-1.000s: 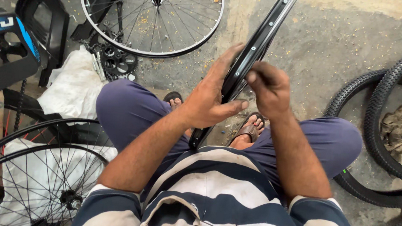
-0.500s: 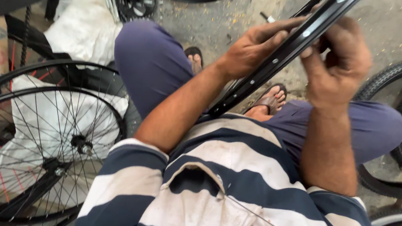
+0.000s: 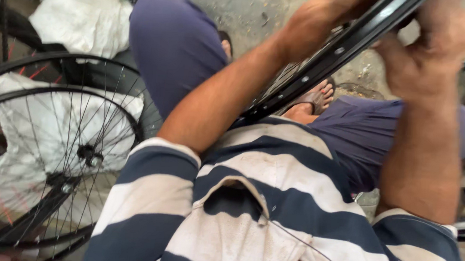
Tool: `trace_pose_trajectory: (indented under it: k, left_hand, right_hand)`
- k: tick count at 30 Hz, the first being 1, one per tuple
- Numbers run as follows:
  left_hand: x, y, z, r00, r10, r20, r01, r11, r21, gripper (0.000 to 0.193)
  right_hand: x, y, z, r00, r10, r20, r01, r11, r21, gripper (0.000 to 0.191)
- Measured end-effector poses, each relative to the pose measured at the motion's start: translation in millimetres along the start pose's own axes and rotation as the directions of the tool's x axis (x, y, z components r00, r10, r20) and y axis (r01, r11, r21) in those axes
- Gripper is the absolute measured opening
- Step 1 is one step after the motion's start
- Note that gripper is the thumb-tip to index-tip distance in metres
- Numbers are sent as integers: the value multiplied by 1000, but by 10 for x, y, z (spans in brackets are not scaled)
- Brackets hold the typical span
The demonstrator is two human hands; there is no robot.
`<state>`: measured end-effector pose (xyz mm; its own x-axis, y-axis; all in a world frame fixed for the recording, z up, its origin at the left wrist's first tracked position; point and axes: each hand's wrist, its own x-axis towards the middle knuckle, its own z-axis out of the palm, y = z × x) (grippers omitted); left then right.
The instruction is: The person sits on the floor and uses a wrench to tighten the spokes on a bicycle wheel. They rotate the wheel and adjust multiple spokes in sequence to true the wheel.
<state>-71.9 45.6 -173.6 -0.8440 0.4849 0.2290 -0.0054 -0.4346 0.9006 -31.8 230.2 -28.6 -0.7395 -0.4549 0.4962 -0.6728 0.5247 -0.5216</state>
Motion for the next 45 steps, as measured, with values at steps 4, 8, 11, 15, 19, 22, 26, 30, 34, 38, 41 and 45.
trace_pose_trajectory:
  k: [4,8,11,15,19,22,26,30,34,38,41,45]
  left_hand:
    - [-151,-133,-24,897,436,68,-316,527,789,27]
    - [-166,47,31,995,-60,85,94,871,-482,35]
    - [-122,265,178,983,-164,80,182,910,-374,49]
    - [15,504,169,964,-175,199,237,905,-352,53]
    - [80,496,238,975,-153,161,197,930,-310,48]
    - [38,403,362,988,-154,-4,139,905,-403,42]
    - [-25,367,302,993,-113,38,117,866,-486,37]
    - [-22,382,238,991,-96,98,129,894,-430,44]
    - [70,414,271,973,-170,155,214,914,-344,50]
    - [120,464,282,950,-237,201,286,920,-267,50]
    - [47,461,294,977,-171,131,205,922,-329,46]
    - [-30,373,330,976,-215,20,197,853,-484,40]
  right_hand:
    - [113,-115,527,850,-5,-527,-65,991,-114,39]
    - [123,-286,546,815,185,-549,-211,977,16,22]
    - [180,-408,207,812,494,-311,-458,869,187,28]
    - [273,-348,-173,972,234,-17,-201,867,456,45]
    - [164,-215,-13,966,231,-119,-189,938,291,37]
    - [70,-161,344,829,313,-464,-265,950,168,36]
    - [13,-171,497,752,293,-590,-292,951,100,42]
    - [-9,-220,166,899,268,-347,-142,927,347,30]
    - [34,-235,-183,958,288,-10,-245,832,497,49]
    - [138,-179,-358,986,128,103,-158,910,382,57]
    - [178,-151,-333,981,144,128,-178,934,310,44]
    - [134,-233,65,932,70,-356,-127,982,-139,33]
